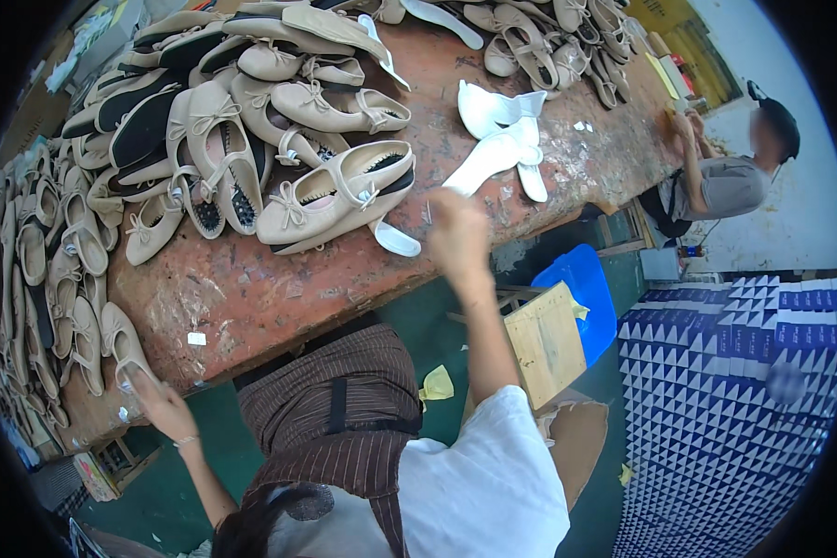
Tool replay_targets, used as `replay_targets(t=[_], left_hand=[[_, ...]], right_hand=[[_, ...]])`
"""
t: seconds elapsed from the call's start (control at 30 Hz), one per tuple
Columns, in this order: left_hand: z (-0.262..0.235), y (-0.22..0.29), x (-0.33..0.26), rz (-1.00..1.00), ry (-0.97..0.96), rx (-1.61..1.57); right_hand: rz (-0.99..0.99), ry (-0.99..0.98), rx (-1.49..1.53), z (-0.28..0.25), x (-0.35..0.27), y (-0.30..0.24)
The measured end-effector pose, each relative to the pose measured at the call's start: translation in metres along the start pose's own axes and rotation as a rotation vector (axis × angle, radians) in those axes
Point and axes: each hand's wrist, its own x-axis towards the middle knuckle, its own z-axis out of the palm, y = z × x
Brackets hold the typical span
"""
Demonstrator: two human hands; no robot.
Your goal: The person retrieves shoe insoles from a cardboard box and places them onto the workbench. The person then inserts the insoles into shoes and presses them into place by hand.
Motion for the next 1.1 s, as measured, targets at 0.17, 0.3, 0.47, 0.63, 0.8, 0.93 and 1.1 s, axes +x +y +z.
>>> replay_targets(t=[0.17, 0.3, 0.47, 0.63, 0.8, 0.93, 1.1], left_hand=[[-0.038, 0.1, 0.088, 0.125, 0.209, -0.406], [-0.037, 0.264, 0.119, 0.643, -0.074, -0.818], [-0.009, 0.341, 0.134, 0.818, -0.266, -0.69], [-0.083, 0.253, 0.142, 0.774, -0.105, -0.762], [-0.111, 0.136, 0.174, 0.666, 0.023, -0.527], [-0.107, 0.073, 0.234, 0.65, 0.199, -0.299], [-0.051, 0.049, 0.309, 0.386, 0.347, -0.018]], right_hand=[[-0.017, 0.037, -0.319, 0.001, 0.028, 0.116], [-0.165, 0.021, -0.251, 0.009, 0.056, 0.147], [0.043, 0.592, 0.88, -0.02, 0.093, 0.106], [-0.05, 0.102, 1.841, -0.055, 0.069, 0.048], [0.495, -0.252, 1.834, 0.0, 0.009, -0.005], [0.323, -0.541, 1.454, 0.018, -0.028, -0.03], [0.408, -0.761, 1.033, 0.045, -0.052, -0.042]])
